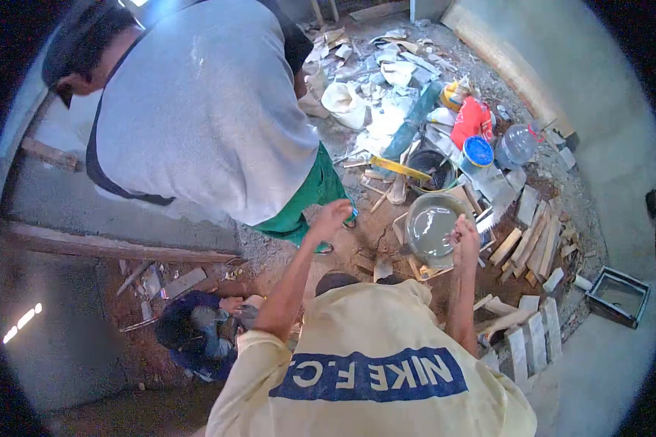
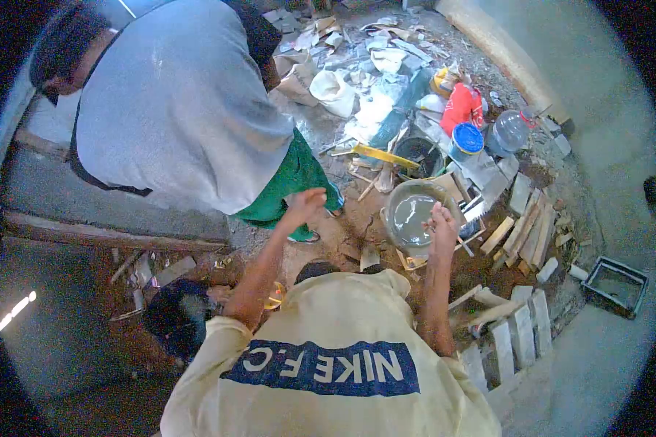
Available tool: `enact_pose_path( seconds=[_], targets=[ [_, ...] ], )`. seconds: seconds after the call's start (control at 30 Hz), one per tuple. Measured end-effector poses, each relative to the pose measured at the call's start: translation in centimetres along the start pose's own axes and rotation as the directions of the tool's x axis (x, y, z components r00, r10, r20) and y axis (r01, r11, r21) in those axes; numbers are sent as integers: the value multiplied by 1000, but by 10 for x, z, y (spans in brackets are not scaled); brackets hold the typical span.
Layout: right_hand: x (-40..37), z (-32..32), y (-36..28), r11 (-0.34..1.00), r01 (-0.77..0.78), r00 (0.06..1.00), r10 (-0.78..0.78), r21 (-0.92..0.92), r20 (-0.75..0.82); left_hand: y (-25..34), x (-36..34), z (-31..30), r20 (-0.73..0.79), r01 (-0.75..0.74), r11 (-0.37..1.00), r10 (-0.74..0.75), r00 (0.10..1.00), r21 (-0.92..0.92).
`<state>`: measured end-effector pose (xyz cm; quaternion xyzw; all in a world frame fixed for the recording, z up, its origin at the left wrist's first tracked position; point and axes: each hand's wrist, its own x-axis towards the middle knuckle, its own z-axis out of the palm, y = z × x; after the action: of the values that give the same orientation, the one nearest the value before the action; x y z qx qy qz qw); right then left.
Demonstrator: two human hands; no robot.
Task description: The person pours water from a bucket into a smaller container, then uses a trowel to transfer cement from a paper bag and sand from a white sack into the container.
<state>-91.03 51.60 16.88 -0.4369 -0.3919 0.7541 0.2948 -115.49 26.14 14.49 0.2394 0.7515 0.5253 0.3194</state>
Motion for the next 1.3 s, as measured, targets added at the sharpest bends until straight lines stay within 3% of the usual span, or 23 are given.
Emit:
enact_pose_path(
  seconds=[0.13, 0.2, 0.23, 0.3, 0.37, 0.4, 0.57, 0.67, 0.77, 0.8, 1.07, 1.17, 1.3],
  targets=[
    [25, -27, -7, 1000, 14, 997, -14, -2, 78, 33, 70, -8, -6, -51, 998, 51, 999, 34],
    [27, -30, -16, 999, 0, 1000, 1, -38, 28, 58, 95, -14, -2, 121, 990, -121, 993, 68],
    [28, -32, -20, 997, -6, 1000, 4, -73, -20, 59, 107, -18, -3, 132, 989, -132, 991, 64],
    [36, -48, -18, 999, 6, 1000, -5, -46, 5, 58, 126, -26, 0, 167, 979, -168, 986, -114],
    [38, -55, -23, 999, -30, 998, 28, -22, -53, 51, 142, -31, 8, 181, 970, -182, 983, -161],
    [37, -54, -28, 996, -51, 992, 42, -77, -118, 48, 148, -33, 15, 185, 962, -185, 983, -201],
    [46, -77, -20, 998, -5, 997, 0, -64, -74, 42, 154, -29, -55, 250, 949, -265, 963, -194],
    [55, -79, -20, 993, -70, 985, 53, -100, -165, 35, 154, -37, -91, 278, 929, -307, 947, -244],
    [75, -87, -9, 991, -99, 988, 87, -89, -126, 19, 159, -54, -105, 316, 899, -361, 927, -302],
    [80, -83, -6, 990, -130, 971, 118, -47, -210, 19, 157, -61, -110, 335, 891, -382, 917, -305],
    [122, -44, -5, 992, -114, 988, 108, -51, -111, 4, 189, -110, -198, 315, 879, -401, 895, -359],
    [141, -6, -10, 995, -13, 999, 9, -96, -46, 5, 213, -124, -209, 314, 861, -420, 883, -400],
    [178, 45, -18, 990, -15, 999, 11, -142, -33, -18, 266, -160, -183, 327, 829, -446, 876, -453]
  ],
)
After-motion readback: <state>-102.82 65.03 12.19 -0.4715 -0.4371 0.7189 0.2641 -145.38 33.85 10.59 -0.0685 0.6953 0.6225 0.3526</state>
